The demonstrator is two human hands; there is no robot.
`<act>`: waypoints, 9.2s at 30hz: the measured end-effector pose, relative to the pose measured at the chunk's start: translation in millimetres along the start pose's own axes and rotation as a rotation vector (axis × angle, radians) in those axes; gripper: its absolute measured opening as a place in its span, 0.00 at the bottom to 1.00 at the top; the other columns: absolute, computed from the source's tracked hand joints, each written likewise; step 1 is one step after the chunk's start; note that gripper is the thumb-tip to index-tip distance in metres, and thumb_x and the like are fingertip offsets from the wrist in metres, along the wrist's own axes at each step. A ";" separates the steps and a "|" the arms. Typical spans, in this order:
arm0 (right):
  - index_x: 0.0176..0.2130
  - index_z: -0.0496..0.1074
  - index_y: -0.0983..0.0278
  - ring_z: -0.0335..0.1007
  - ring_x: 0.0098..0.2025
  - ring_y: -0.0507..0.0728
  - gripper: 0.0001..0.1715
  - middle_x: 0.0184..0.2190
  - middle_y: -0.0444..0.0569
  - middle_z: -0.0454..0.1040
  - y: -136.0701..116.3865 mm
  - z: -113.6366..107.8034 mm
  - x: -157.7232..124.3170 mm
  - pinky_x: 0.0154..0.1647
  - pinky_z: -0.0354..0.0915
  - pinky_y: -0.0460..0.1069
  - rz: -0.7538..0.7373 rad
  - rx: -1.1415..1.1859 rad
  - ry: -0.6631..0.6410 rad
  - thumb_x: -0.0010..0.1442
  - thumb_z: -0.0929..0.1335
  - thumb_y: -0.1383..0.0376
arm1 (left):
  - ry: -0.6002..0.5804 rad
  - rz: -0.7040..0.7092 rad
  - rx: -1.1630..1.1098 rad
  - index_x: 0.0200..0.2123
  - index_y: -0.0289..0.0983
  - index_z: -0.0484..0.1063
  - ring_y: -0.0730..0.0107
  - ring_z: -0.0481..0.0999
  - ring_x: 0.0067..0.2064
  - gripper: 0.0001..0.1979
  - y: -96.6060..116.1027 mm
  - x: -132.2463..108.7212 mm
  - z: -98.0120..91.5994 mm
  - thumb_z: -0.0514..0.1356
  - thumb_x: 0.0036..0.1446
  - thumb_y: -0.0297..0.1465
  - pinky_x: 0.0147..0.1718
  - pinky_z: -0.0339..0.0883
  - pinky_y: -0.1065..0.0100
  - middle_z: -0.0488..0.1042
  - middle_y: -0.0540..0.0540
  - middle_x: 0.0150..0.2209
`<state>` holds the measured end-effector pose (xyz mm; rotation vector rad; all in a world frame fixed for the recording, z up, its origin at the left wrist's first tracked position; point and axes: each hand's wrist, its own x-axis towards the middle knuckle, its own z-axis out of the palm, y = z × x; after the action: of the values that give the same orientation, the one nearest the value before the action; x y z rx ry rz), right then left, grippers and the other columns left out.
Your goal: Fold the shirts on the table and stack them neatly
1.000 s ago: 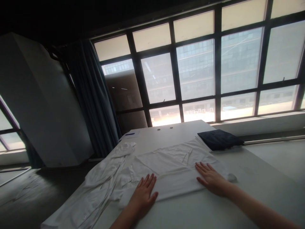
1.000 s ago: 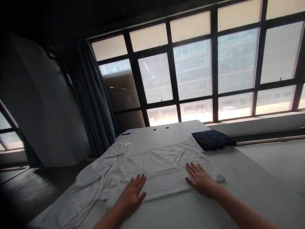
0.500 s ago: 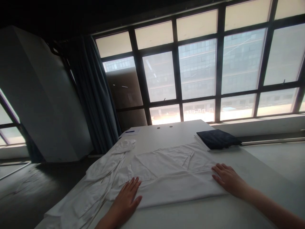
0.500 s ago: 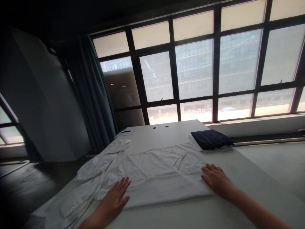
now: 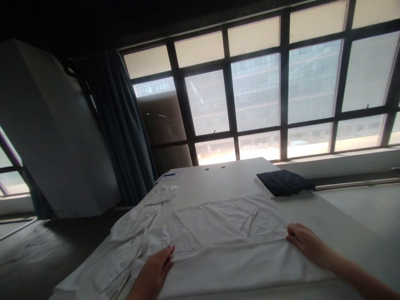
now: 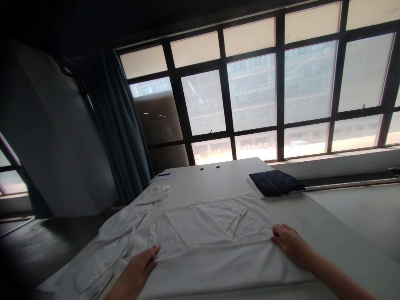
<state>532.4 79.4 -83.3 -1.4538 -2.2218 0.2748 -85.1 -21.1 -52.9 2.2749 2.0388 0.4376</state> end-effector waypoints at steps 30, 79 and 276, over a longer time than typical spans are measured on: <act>0.71 0.44 0.48 0.40 0.73 0.67 0.38 0.72 0.45 0.46 -36.0 6.0 -3.5 0.71 0.38 0.70 -0.141 -0.107 -0.207 0.69 0.59 0.45 | -0.180 0.474 0.067 0.73 0.48 0.34 0.53 0.46 0.73 0.37 69.5 41.2 18.7 0.49 0.70 0.49 0.70 0.44 0.46 0.41 0.47 0.73; 0.43 0.78 0.63 0.78 0.44 0.63 0.22 0.41 0.54 0.82 13.6 -35.5 99.8 0.46 0.68 0.52 0.171 0.151 0.073 0.61 0.61 0.55 | -0.057 -0.053 -0.289 0.30 0.39 0.68 0.61 0.76 0.38 0.18 -11.6 117.0 -52.8 0.59 0.56 0.49 0.39 0.65 0.68 0.77 0.49 0.33; 0.35 0.71 0.61 0.71 0.40 0.60 0.10 0.35 0.49 0.77 -165.4 43.3 9.6 0.44 0.61 0.52 -0.249 -0.084 -0.156 0.64 0.66 0.58 | -0.109 0.192 -0.124 0.47 0.42 0.74 0.60 0.72 0.54 0.12 206.5 29.9 37.7 0.55 0.64 0.27 0.66 0.51 0.48 0.75 0.46 0.50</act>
<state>374.3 22.5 -50.6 -1.2148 -2.5386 0.2212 126.2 -12.3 -36.8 2.3714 1.7023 0.4275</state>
